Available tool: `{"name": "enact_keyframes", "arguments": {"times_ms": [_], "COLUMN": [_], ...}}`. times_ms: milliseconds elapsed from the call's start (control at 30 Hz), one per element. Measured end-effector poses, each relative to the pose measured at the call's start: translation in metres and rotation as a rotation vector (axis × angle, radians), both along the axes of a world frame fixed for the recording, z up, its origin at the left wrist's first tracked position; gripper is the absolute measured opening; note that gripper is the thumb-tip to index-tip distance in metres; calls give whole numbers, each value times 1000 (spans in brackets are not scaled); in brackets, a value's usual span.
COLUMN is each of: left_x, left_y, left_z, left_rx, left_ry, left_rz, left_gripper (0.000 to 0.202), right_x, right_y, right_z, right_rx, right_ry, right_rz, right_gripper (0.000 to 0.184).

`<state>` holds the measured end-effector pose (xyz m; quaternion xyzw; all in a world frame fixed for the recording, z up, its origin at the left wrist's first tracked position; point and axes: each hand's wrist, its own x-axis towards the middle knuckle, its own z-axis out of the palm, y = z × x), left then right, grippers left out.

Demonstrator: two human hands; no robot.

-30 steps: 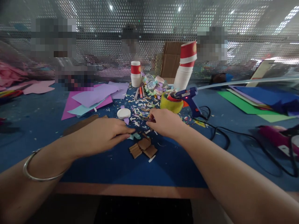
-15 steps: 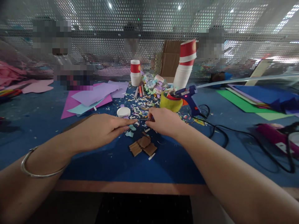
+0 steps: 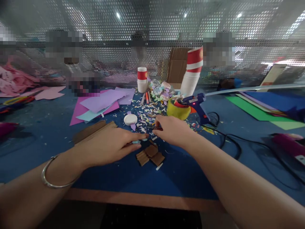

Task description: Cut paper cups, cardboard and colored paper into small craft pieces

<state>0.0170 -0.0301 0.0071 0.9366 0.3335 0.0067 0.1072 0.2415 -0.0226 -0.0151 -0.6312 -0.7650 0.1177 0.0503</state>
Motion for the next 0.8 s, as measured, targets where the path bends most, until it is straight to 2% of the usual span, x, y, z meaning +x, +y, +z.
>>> {"name": "enact_keyframes", "arguments": {"times_ms": [167, 267, 400, 500, 633, 700, 800], "left_x": [0, -5, -20, -39, -67, -78, -92], "left_y": [10, 21, 42, 68, 109, 126, 143], "left_z": [-6, -10, -6, 9, 30, 29, 11], "left_rx": [102, 186, 270, 350, 355, 326, 270], "left_ry": [-427, -512, -329, -113, 167, 198, 242], "left_rz": [103, 194, 294, 386, 648, 711, 770], "left_gripper": [27, 21, 29, 36, 47, 55, 63], "right_x": [-1, -1, 0, 0, -1, -1, 0], "right_y": [-1, -2, -4, -5, -6, -6, -5], "right_z": [0, 1, 2, 3, 3, 3, 2], "right_rx": [-16, -6, 8, 6, 5, 2, -1], "right_ry": [-36, -55, -65, -80, -100, -102, -91], "right_rz": [-14, -8, 28, 39, 20, 17, 24], "right_gripper": [19, 20, 24, 27, 27, 27, 27]}}
